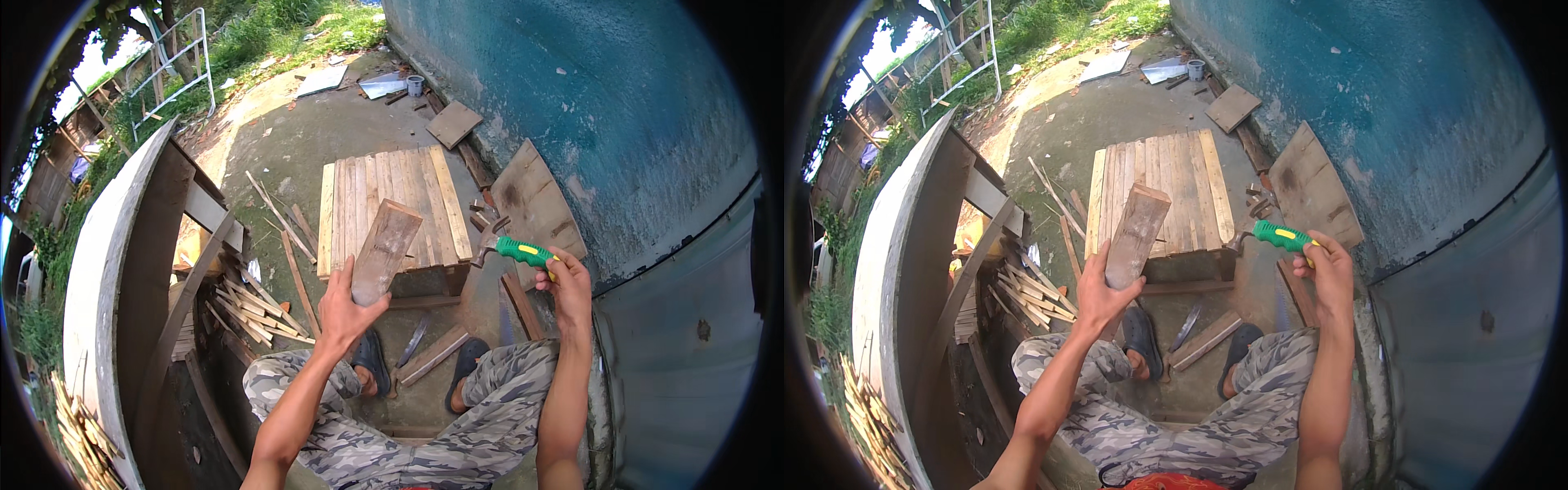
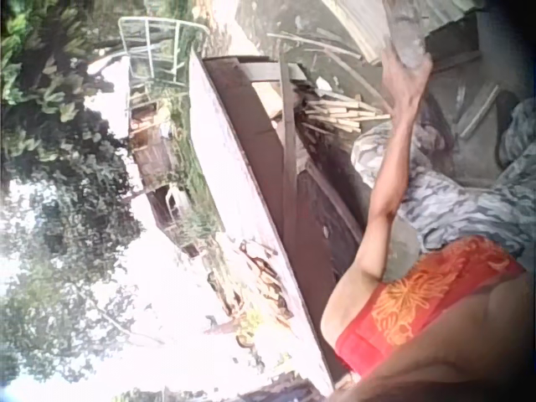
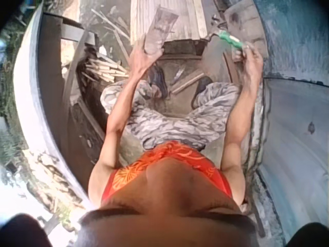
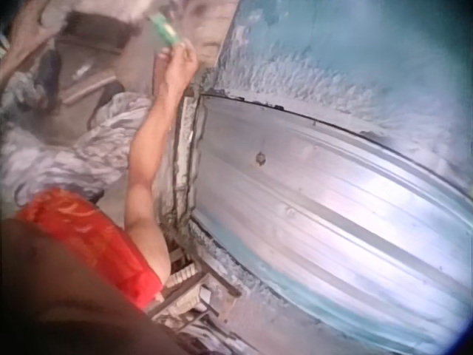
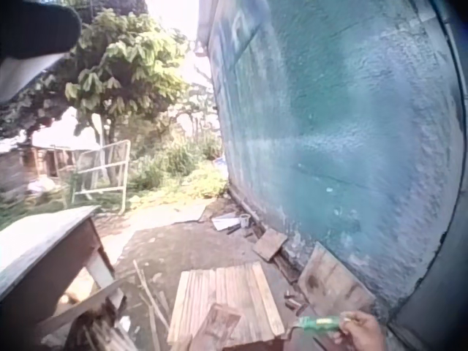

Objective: The person uses a hand saw to cut a small wooden plank on a wooden workbench. They then use a hammer to drive nails into the cut piece, securing it to another plank. The person handles the wood and tools directly throughout the process.

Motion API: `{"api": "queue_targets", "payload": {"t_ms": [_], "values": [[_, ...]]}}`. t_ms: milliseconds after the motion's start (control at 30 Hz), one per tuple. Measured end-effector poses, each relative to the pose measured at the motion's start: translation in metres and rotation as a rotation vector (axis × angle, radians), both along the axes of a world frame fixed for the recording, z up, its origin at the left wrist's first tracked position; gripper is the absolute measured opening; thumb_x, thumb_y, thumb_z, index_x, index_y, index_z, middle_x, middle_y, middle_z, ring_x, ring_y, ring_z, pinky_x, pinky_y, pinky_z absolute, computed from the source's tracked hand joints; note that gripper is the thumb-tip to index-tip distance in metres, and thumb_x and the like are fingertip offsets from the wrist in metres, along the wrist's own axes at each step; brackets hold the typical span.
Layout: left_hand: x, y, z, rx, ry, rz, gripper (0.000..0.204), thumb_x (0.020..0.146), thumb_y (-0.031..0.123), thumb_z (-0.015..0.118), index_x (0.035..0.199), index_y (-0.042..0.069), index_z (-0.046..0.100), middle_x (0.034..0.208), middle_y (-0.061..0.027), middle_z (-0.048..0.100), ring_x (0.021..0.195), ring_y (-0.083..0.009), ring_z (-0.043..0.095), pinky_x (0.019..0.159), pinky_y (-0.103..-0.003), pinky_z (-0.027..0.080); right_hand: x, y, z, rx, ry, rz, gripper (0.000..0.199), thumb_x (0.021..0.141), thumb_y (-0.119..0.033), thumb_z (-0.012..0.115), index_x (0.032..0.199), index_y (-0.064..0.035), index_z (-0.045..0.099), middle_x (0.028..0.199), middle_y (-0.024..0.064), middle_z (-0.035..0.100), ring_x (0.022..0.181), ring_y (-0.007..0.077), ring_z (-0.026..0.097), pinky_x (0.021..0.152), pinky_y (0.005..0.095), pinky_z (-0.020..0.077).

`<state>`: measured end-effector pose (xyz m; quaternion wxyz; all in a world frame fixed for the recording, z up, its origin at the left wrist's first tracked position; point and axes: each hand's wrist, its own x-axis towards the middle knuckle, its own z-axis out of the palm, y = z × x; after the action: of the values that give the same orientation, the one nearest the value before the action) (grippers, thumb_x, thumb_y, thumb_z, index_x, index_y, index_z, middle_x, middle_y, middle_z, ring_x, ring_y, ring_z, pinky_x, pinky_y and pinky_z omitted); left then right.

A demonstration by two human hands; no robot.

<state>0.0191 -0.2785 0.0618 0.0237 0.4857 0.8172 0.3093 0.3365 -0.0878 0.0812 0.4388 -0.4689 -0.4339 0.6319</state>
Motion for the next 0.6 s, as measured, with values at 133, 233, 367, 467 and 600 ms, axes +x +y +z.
{"api": "queue_targets", "payload": {"t_ms": [133,233,367,467,600], "values": [[0.009,0.025,-0.009,-0.085,-0.057,-0.098,0.086,0.072,0.040,0.083,0.138,-0.004,0.050,0.105,-0.0250,0.064,0.098,-0.0392,0.068,0.081,-0.044,0.055,0.017,-0.002,-0.016,-0.138,0.087,0.083,0.043,0.095,-0.003,0.060,0.135,0.0134,0.054,0.111,0.0169,0.067,0.086,0.0179,0.070,0.080,0.0263,0.0619],[0.011,0.047,-0.013,-0.057,-0.053,-0.223,0.076,0.074,0.038,0.081,0.131,-0.003,0.052,0.103,-0.0274,0.066,0.097,-0.0428,0.068,0.084,-0.048,0.055,0.027,-0.003,-0.028,-0.247,0.156,0.085,0.037,0.096,-0.004,0.059,0.128,0.0145,0.058,0.109,0.0163,0.067,0.088,0.0181,0.070,0.080,0.0274,0.0625],[0.009,0.076,-0.018,-0.103,-0.009,-0.391,0.076,0.078,0.040,0.077,0.134,-0.004,0.051,0.113,-0.0288,0.062,0.103,-0.0430,0.066,0.089,-0.050,0.053,0.040,0.000,-0.039,-0.339,0.059,0.034,0.026,0.097,-0.007,0.058,0.113,0.0132,0.063,0.096,0.0164,0.068,0.077,0.0197,0.072,0.071,0.0271,0.0641],[0.000,0.105,-0.023,-0.227,-0.025,-0.429,0.078,0.080,0.043,0.073,0.139,-0.003,0.051,0.119,-0.0270,0.059,0.106,-0.0420,0.065,0.093,-0.050,0.052,0.052,0.000,-0.045,-0.358,0.092,-0.053,0.030,0.096,-0.009,0.057,0.111,0.0162,0.060,0.092,0.0179,0.068,0.074,0.0227,0.072,0.068,0.0281,0.0646],[-0.022,0.150,-0.029,-0.444,-0.169,-0.564,0.079,0.086,0.044,0.062,0.150,-0.001,0.047,0.129,-0.0288,0.059,0.116,-0.0413,0.062,0.102,-0.046,0.048,0.066,-0.010,-0.050,-0.384,0.315,-0.056,0.032,0.096,-0.008,0.058,0.116,0.0167,0.057,0.100,0.0227,0.069,0.084,0.0260,0.074,0.075,0.0317,0.0659]]}}
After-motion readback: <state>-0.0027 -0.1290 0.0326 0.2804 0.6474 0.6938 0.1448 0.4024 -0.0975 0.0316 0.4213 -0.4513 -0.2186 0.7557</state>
